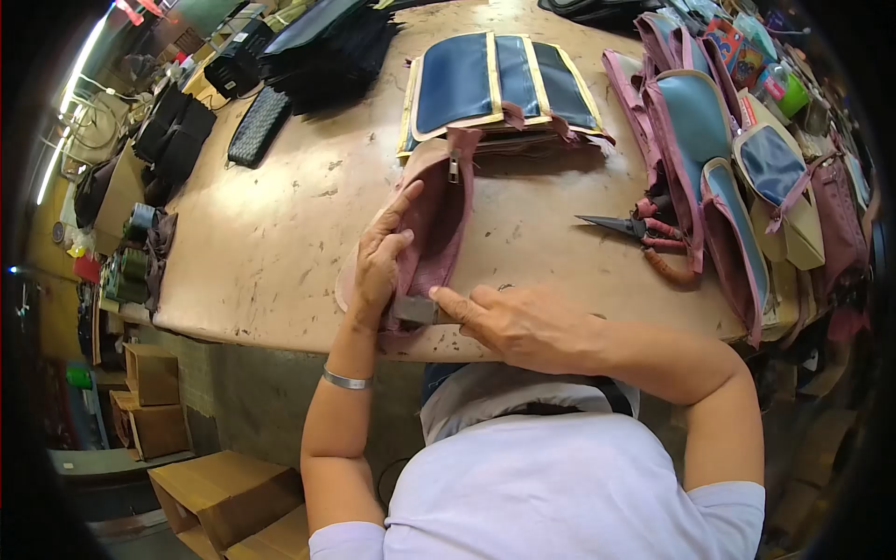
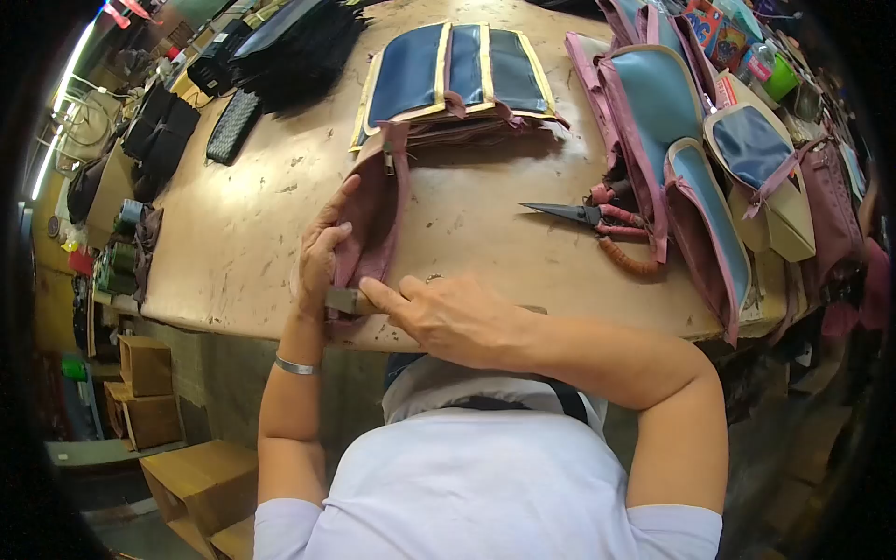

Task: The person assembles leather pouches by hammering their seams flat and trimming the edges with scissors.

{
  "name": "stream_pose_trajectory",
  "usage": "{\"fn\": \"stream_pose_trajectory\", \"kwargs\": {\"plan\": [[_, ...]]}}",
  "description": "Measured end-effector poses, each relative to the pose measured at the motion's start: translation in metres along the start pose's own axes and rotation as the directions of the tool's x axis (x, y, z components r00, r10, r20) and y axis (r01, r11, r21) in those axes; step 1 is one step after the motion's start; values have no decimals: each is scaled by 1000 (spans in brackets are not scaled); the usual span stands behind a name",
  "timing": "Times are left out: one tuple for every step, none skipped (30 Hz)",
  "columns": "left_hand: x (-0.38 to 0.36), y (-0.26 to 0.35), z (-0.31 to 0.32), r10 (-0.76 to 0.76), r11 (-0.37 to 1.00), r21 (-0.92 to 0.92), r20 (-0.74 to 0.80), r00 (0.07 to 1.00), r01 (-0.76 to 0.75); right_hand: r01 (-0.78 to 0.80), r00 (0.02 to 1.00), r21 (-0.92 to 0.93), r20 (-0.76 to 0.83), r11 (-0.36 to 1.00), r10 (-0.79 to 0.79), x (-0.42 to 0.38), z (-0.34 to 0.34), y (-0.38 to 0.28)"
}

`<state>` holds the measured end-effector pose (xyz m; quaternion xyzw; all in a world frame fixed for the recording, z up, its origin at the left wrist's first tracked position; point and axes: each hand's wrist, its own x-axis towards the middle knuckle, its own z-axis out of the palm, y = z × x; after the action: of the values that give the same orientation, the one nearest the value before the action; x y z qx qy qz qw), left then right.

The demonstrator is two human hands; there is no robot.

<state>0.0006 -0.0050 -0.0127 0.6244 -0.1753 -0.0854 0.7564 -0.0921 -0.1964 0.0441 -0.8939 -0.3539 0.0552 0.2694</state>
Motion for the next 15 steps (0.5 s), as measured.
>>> {"fn": "stream_pose_trajectory", "kwargs": {"plan": [[0, 2, 3, -50, 999, 6, -8, 999, 50, 14, 1000, 15, 4, 1000, -14, 1, 2, 6], [2, 8, 3, -26, 982, 186, 42, 999, 18, 32, 999, 28, 9, 999, -33, 2, 2, 12], [4, 14, 4, -2, 934, 355, 91, 996, -31, -2, 1000, 22, -5, 1000, 2, 3, -1, 17], [15, 23, 3, 60, 749, 634, 228, 972, -195, -34, 999, 8, -19, 999, 34, 3, -8, 25], [19, 32, 4, 67, 469, 811, 362, 930, -350, -62, 998, -3, -23, 998, 62, 2, -11, 29], [19, 40, 10, -115, 386, 898, 275, 955, -212, -130, 987, 21, -88, 991, 132, 2, -11, 31], [19, 51, 18, -18, 358, 896, 288, 958, -262, -149, 983, -60, -113, 987, 142, 0, -16, 32], [18, 65, 27, 79, 325, 893, 303, 950, -312, -172, 978, -140, -142, 975, 152, -2, -23, 33], [17, 79, 38, 168, 288, 887, 325, 931, -361, -202, 971, -213, -174, 956, 167, -5, -29, 35], [11, 97, 49, 299, 297, 873, 300, 906, -387, -173, 937, -192, -333, 966, 102, -7, -32, 37], [6, 98, 52, 405, 264, 873, 285, 869, -409, -171, 918, -141, -383, 975, 105, -9, -41, 35], [1, 99, 54, 506, 227, 877, 266, 820, -424, -134, 886, -162, -461, 978, 45, -10, -45, 36], [0, 94, 53, 607, 87, 876, 331, 722, -474, -99, 846, -190, -533, 977, -18, -11, -48, 37], [-4, 82, 49, 535, 84, 910, 302, 789, -405, -111, 860, -150, -510, 982, 19, -13, -51, 35], [-10, 65, 43, 461, 72, 941, 264, 847, -332, -113, 886, -127, -462, 985, 42, -12, -48, 38]]}}
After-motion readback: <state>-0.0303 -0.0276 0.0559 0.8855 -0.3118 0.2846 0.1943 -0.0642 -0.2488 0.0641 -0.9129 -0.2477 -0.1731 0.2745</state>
